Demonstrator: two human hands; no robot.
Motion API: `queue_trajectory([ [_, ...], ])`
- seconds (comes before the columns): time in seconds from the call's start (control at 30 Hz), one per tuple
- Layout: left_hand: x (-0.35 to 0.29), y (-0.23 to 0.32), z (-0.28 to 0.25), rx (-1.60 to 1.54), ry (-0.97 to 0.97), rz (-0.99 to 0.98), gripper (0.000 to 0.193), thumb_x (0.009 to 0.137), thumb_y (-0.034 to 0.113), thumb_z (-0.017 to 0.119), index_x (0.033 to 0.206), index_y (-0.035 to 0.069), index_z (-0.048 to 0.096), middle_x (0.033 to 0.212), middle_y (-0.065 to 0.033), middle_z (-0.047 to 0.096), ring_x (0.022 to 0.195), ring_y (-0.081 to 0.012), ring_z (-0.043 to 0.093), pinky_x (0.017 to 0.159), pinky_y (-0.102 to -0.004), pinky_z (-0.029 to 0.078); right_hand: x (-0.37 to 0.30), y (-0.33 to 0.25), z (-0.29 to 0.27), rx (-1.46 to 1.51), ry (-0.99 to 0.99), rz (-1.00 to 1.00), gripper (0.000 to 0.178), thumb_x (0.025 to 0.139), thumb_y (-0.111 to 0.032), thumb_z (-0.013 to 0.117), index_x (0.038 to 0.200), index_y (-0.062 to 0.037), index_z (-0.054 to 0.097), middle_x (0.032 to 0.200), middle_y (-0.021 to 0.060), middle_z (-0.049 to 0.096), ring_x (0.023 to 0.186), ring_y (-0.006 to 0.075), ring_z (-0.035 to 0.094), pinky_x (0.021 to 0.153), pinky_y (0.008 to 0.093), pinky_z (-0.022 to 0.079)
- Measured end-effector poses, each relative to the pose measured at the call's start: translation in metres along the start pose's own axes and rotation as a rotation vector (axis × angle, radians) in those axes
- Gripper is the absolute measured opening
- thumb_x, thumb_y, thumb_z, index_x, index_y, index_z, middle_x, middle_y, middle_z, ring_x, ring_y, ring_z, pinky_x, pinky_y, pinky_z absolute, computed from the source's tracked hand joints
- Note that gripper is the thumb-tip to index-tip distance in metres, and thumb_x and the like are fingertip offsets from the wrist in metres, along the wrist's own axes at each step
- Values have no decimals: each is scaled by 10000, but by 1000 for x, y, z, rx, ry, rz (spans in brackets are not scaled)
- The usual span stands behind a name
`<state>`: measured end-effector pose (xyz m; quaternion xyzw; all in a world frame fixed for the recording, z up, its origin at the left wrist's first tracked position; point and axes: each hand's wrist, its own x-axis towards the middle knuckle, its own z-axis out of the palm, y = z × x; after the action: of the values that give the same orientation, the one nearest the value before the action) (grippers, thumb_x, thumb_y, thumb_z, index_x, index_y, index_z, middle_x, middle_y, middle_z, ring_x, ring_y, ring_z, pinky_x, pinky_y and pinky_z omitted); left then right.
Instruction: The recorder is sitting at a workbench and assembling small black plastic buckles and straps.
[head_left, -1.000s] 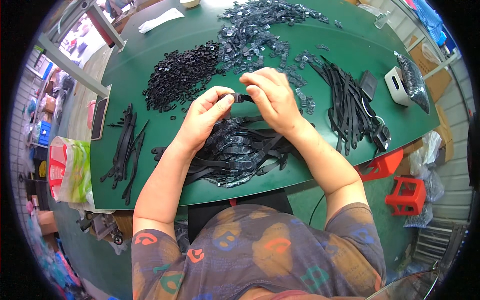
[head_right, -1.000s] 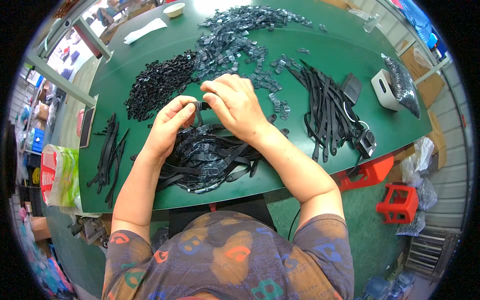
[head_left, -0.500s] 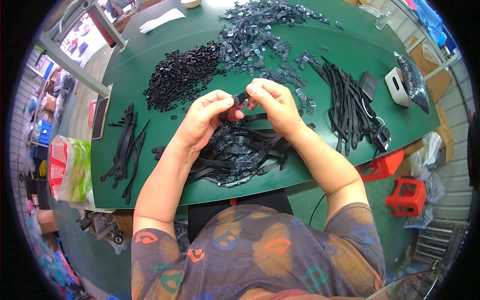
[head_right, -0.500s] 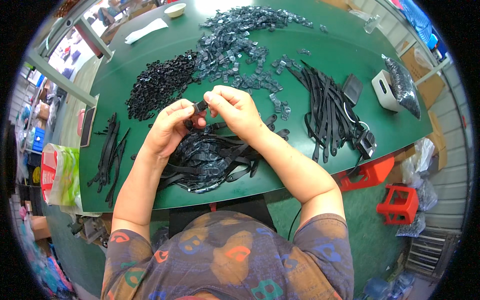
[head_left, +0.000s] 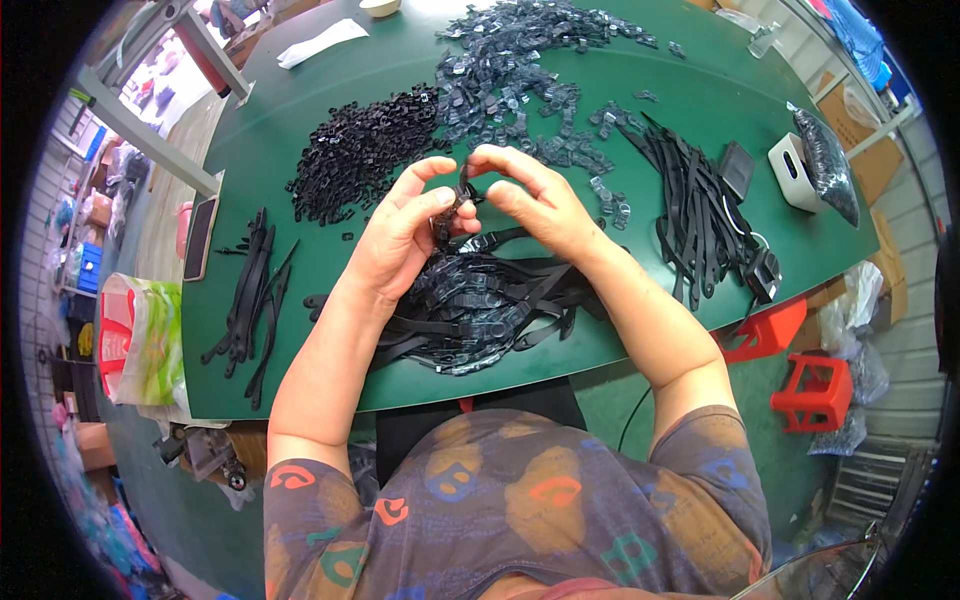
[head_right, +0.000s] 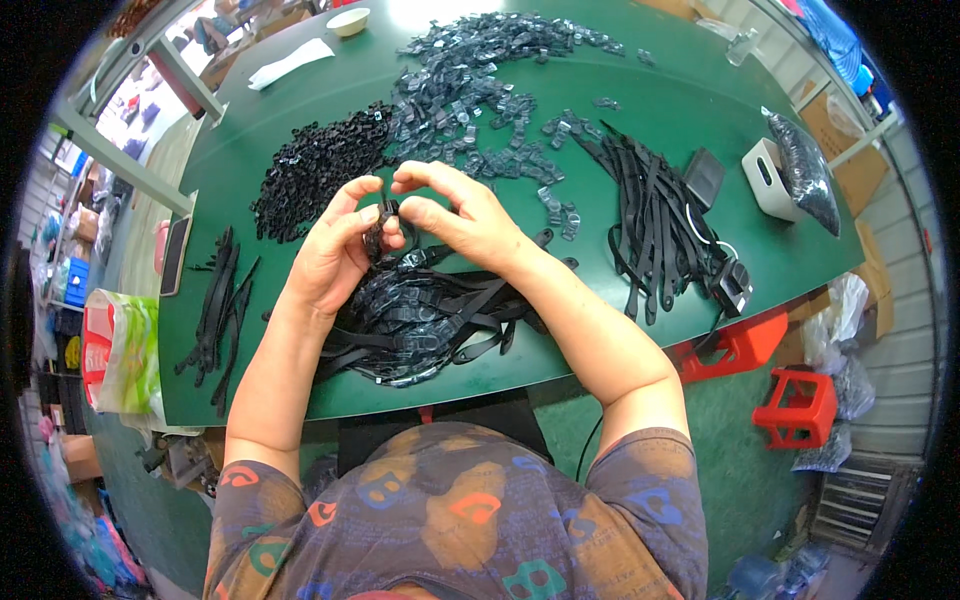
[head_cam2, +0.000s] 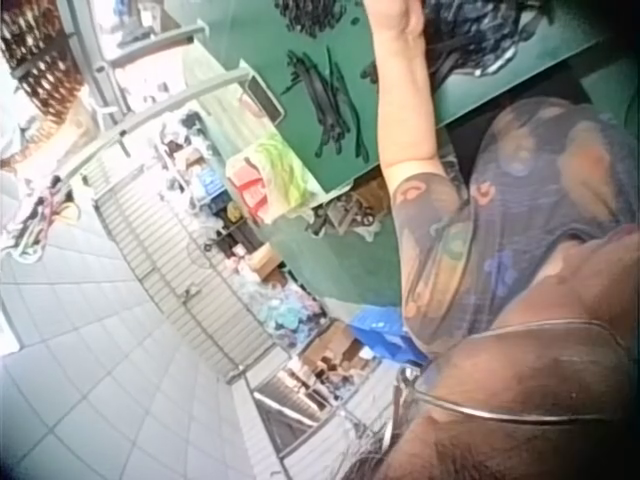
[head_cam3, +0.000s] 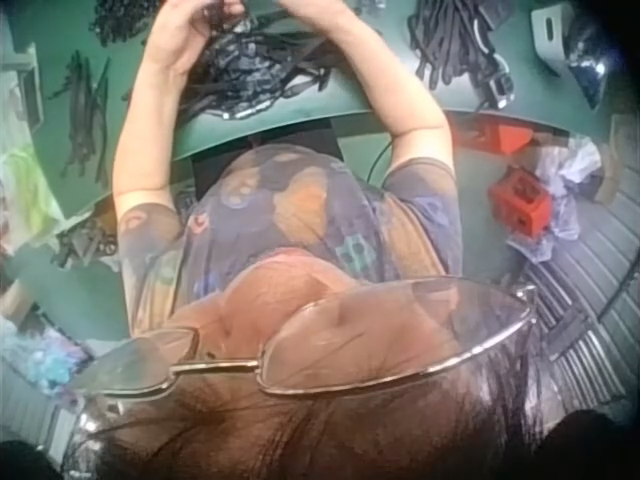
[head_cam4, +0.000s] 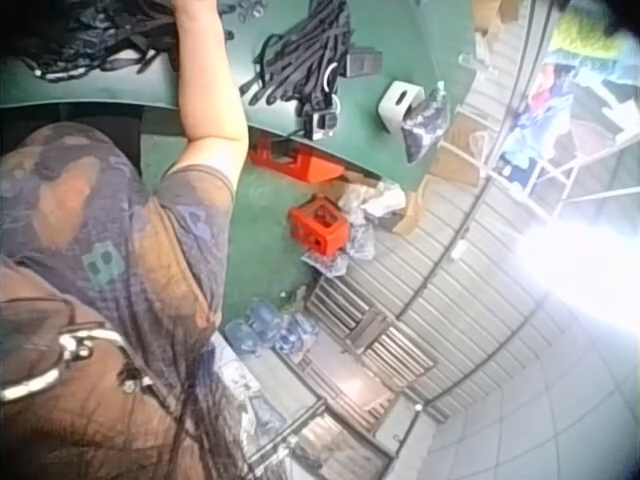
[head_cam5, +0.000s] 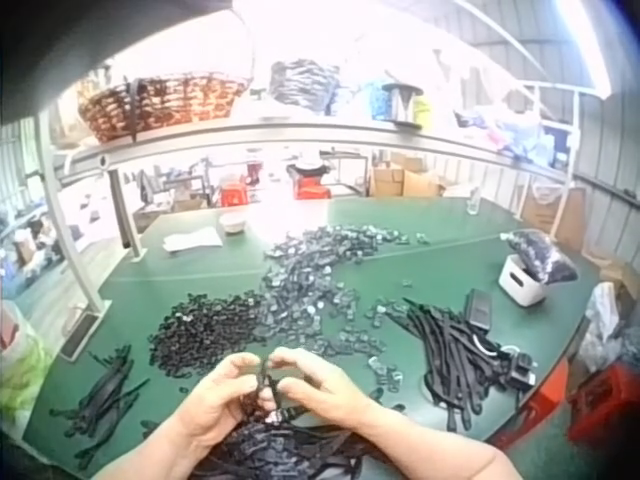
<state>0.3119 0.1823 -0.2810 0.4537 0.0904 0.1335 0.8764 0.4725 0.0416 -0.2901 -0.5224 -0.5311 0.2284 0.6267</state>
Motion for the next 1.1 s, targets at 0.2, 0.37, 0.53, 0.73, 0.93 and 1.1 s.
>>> queue_trajectory([
  [0.2,2,0,-1,108,-28,38,375,962,117,583,1322,20,550,999,-70,658,834,-151,615,790,-297,510,1,-16,0,-208,-149,82,240,951,-184,662,1134,-28,657,930,62,694,909,149,650,834,313,504],
  [0.37,3,1,-7,126,-82,-7,374,937,148,532,1264,-27,580,830,-32,589,727,-127,516,734,-288,440,0,-9,-5,-266,-162,-72,317,960,-166,650,1245,-25,649,1051,97,717,974,144,658,887,309,505],
  [0.53,1,2,-4,-8,-157,-60,307,933,162,523,1182,8,613,738,-13,527,678,-126,463,711,-316,404,0,-9,-8,-22,-288,101,379,1002,-167,606,1350,-16,595,1186,60,702,1068,97,608,952,281,483],
  [0.73,-5,0,-5,-240,-342,-86,281,918,156,522,1133,8,626,745,-12,508,672,-124,430,695,-300,385,-4,-19,-6,370,-366,273,371,1000,-190,617,1351,-71,621,878,-97,575,661,12,381,563,191,315],
  [0.93,-5,2,-6,-122,-283,-9,260,974,235,552,1113,32,636,775,0,524,711,-113,456,721,-287,397,-2,-10,-4,-72,-253,-3,372,964,-192,670,1295,-27,628,1069,34,722,963,94,641,848,296,526],
  [1.1,-4,1,2,246,20,130,88,929,139,693,969,61,701,1050,-9,649,959,-110,576,912,-300,444,-2,-10,-4,-401,-189,-89,391,900,-204,738,1259,-74,656,1031,93,726,920,190,695,821,320,541],
])
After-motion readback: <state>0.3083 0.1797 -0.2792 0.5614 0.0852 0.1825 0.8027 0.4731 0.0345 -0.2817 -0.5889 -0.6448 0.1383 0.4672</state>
